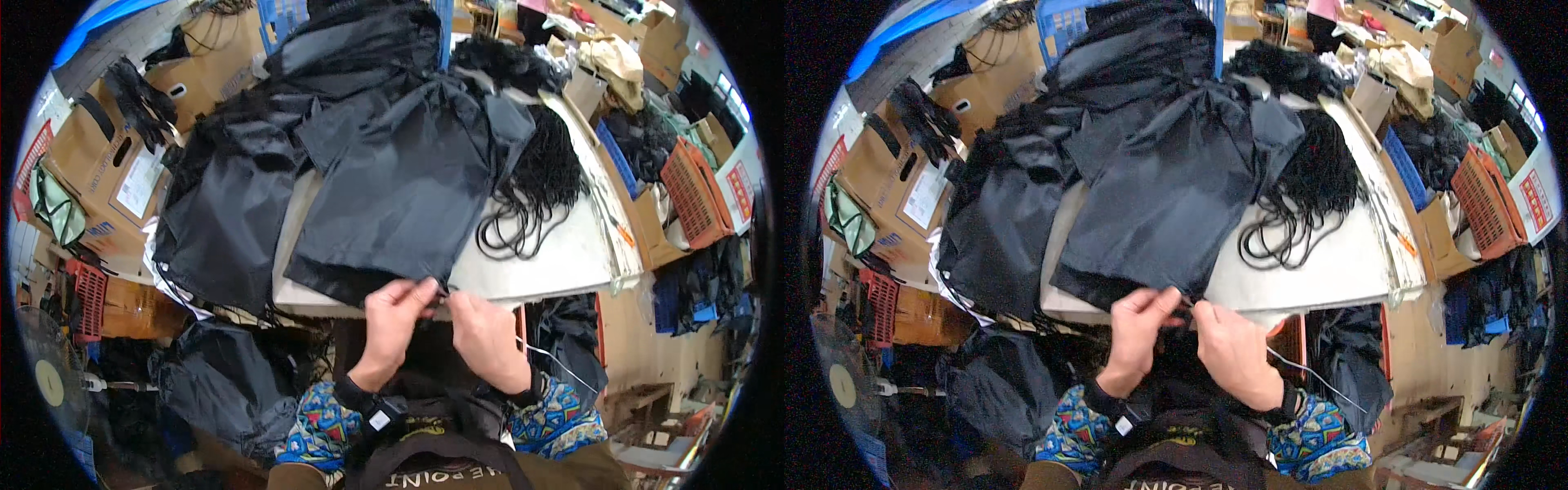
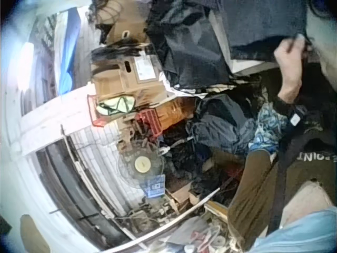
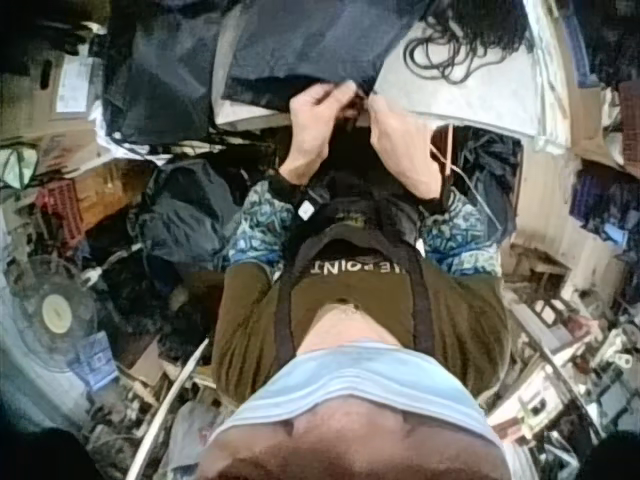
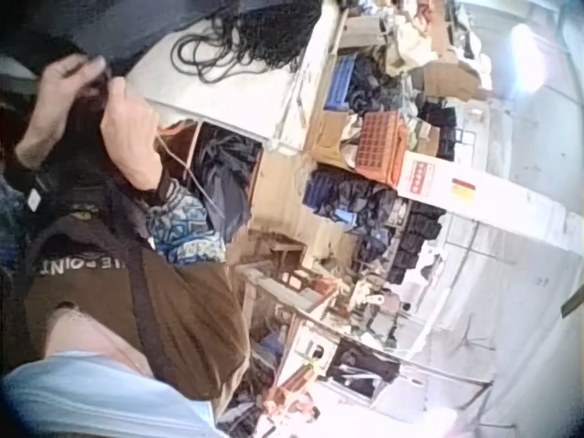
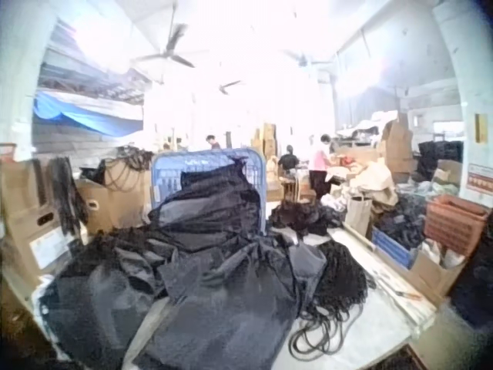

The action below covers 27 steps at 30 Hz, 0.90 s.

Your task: The person is assembling black drawstring bags by threading black cords through the top hems. They repeatedly pick up a bag, thread the cord through the fabric channel, and pull it tight to secure the drawstring mechanism. The process is performed one bag at a time on a workbench in a factory setting.

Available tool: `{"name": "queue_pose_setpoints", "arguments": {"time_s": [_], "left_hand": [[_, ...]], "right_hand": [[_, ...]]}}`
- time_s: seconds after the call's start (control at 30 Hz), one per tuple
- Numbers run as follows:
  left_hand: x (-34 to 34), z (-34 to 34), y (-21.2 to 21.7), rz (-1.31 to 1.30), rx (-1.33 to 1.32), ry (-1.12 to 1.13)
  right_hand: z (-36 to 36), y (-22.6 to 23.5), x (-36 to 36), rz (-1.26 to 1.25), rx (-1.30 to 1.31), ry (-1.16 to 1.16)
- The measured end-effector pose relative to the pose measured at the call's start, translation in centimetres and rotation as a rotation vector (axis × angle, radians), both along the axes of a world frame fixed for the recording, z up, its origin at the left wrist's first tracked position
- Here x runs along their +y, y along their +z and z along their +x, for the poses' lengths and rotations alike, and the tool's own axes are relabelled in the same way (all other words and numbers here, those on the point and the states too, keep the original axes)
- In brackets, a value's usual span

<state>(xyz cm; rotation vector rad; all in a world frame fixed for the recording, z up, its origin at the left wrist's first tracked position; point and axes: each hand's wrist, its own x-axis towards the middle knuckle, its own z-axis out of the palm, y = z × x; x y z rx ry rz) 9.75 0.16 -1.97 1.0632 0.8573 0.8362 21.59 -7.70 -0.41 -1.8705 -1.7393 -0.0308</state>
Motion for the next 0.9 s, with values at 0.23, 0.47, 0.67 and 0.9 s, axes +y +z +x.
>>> {"name": "queue_pose_setpoints", "arguments": {"time_s": [0.23, 0.47, 0.67, 0.9], "left_hand": [[4.3, -1.2, 2.1, -0.019, -0.225, 0.281], [3.6, 2.0, 2.8, 0.124, -0.107, -0.154], [5.1, 1.6, 4.8, 0.056, -0.259, 0.074], [6.6, 1.0, 4.7, 0.740, -0.021, 0.071]], "right_hand": [[3.2, 3.3, 0.4, -0.038, 0.161, 0.247], [8.4, 6.4, -2.9, -0.094, 0.127, 0.229], [5.5, 6.8, -1.5, -0.085, 0.465, 0.236], [6.6, 6.7, -3.4, -0.213, 0.627, 0.127]]}}
